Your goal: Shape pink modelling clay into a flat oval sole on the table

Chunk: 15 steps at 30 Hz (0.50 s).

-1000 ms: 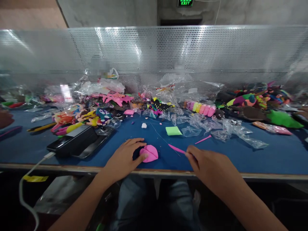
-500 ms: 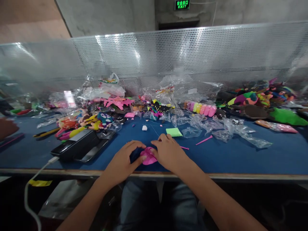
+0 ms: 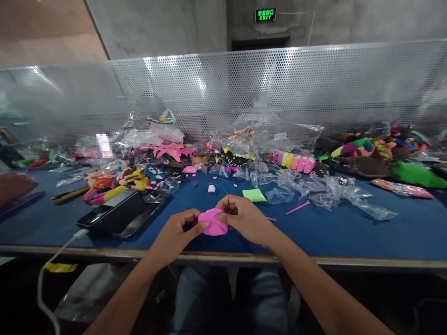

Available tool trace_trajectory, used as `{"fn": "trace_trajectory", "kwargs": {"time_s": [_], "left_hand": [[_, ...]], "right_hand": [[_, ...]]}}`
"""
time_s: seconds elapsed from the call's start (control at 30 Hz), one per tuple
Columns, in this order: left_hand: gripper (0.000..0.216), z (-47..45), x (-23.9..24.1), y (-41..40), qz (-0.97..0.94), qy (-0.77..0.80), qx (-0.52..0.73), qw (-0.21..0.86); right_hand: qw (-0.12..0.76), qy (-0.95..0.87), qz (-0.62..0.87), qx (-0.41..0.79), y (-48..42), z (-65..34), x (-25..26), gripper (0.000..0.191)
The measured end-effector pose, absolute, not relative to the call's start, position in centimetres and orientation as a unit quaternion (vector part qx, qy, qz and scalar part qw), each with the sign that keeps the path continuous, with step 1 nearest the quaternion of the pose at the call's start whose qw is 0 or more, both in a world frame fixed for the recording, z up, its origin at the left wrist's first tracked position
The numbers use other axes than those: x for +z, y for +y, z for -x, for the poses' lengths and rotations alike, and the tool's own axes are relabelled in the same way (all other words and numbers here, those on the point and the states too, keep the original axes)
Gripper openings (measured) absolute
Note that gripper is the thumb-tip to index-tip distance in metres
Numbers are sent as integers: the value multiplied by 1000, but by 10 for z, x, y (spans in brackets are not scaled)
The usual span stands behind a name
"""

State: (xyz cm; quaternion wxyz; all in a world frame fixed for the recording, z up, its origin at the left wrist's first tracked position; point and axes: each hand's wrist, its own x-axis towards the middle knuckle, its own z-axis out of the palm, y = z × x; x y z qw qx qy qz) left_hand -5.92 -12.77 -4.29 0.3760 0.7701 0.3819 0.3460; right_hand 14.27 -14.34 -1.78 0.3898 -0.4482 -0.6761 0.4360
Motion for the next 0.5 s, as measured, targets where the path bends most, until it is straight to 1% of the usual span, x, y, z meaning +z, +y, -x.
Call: {"fn": "trace_trajectory", "kwargs": {"time_s": [0.13, 0.23, 0.3, 0.43, 0.5], "left_hand": [[28, 64, -41, -125, -731, 368, 368, 441], [30, 63, -39, -126, -710, 358, 380, 473], [31, 58, -37, -127, -700, 341, 392, 490], [33, 48, -35, -131, -666, 324, 413, 530], [35, 46, -35, -133, -650, 332, 418, 540]], "right_hand": [[425, -619, 440, 493, -146, -142, -15, 22], [429, -614, 431, 503, -148, -139, -14, 31], [429, -627, 430, 489, -148, -135, -15, 35], [452, -644, 449, 423, -148, -123, -22, 32], [469, -636, 454, 412, -148, -119, -25, 32]]}}
